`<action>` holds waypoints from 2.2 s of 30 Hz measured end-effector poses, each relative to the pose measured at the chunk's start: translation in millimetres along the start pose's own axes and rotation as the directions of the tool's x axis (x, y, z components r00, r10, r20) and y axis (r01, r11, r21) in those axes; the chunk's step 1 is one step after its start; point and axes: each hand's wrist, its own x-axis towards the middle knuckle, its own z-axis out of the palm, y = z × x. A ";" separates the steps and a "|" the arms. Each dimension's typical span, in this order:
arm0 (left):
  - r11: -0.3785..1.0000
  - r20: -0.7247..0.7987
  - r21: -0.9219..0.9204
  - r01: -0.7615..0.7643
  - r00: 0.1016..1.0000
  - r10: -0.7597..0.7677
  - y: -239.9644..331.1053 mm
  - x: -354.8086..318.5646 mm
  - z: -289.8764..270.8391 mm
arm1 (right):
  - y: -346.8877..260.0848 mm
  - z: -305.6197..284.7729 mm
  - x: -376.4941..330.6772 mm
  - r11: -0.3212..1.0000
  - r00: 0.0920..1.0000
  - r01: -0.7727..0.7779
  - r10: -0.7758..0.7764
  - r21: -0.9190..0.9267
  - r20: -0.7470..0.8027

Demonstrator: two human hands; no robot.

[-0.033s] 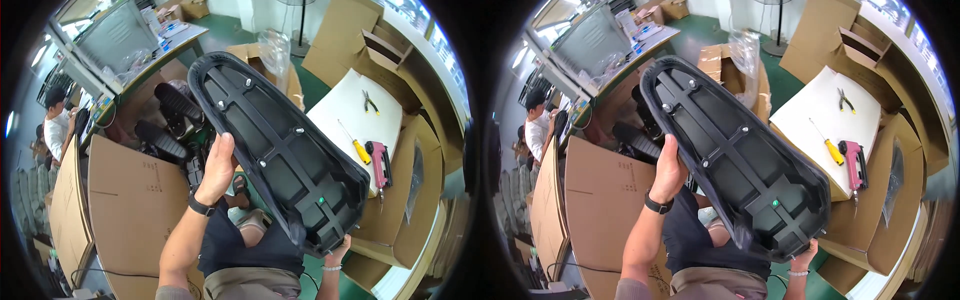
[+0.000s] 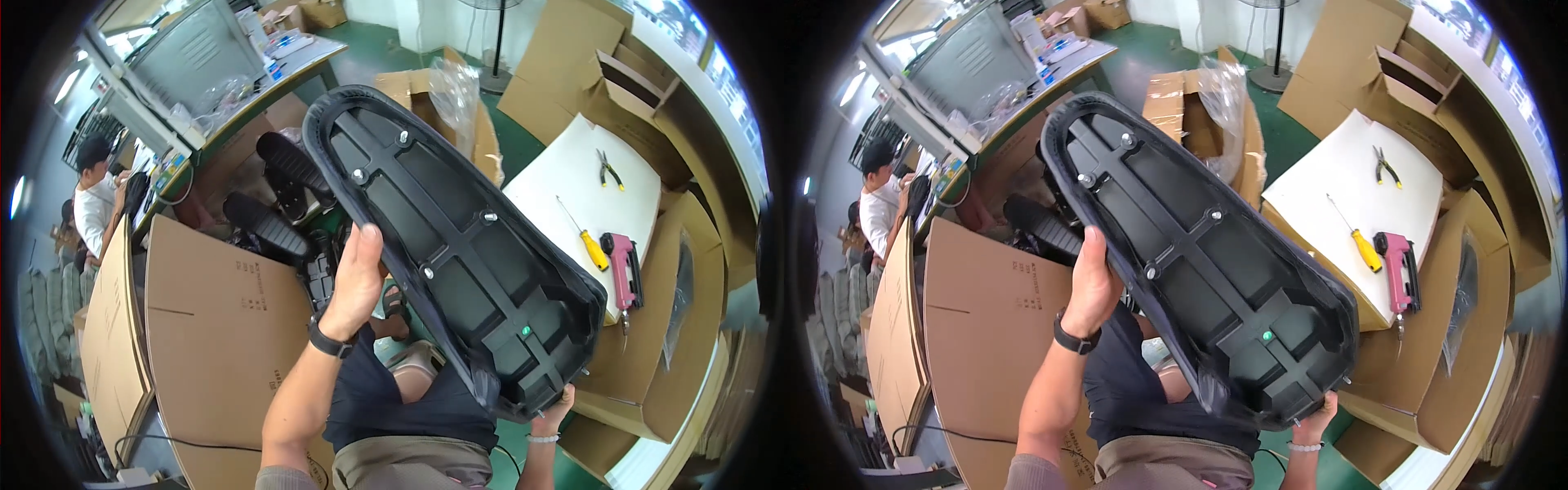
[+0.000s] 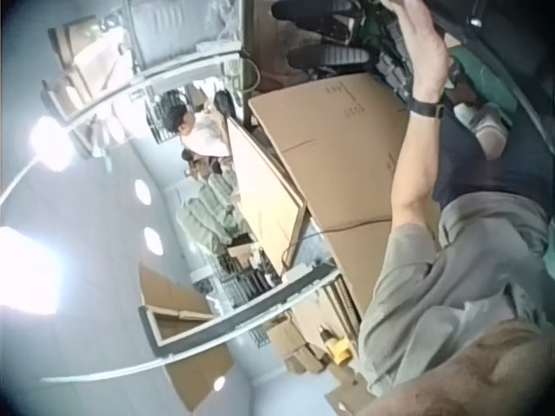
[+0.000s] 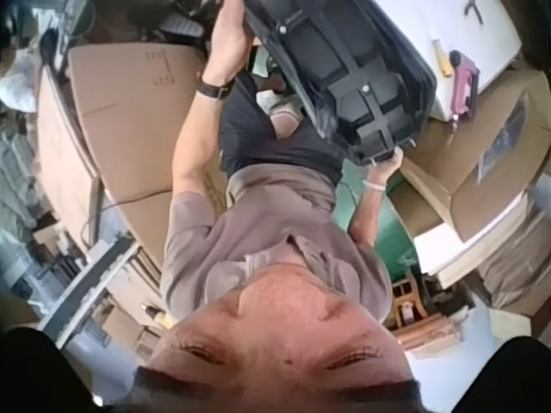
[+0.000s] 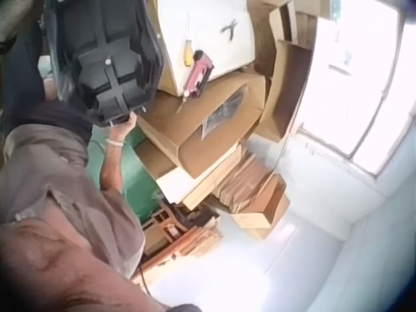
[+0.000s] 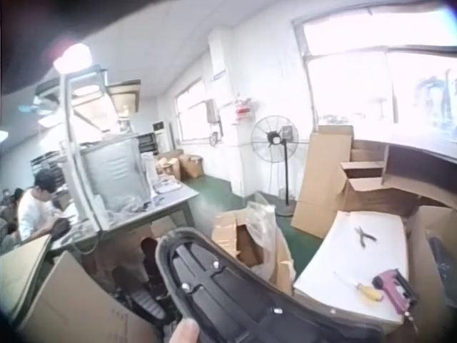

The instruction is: Unpacking, inspecting, trimming threads with a lighter, using a heat gun for finishing, and cleaning a motorcycle seat with a cloth and solvent.

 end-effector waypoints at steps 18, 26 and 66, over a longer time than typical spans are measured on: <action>0.993 -0.359 -0.119 0.002 0.932 -0.045 11.9 -66.1 -32.4 | 17.3 38.7 0.9 0.998 0.992 -0.032 0.038 -0.052 0.124; 0.687 -0.038 -0.716 0.127 0.975 -0.220 -0.7 -66.3 -69.0 | 10.1 34.8 19.2 0.929 0.900 0.133 0.032 -0.344 0.435; 0.732 0.591 -0.680 -0.039 0.562 0.579 30.2 -22.8 -222.2 | -12.8 184.6 -45.4 0.382 0.515 0.744 0.196 -0.549 0.834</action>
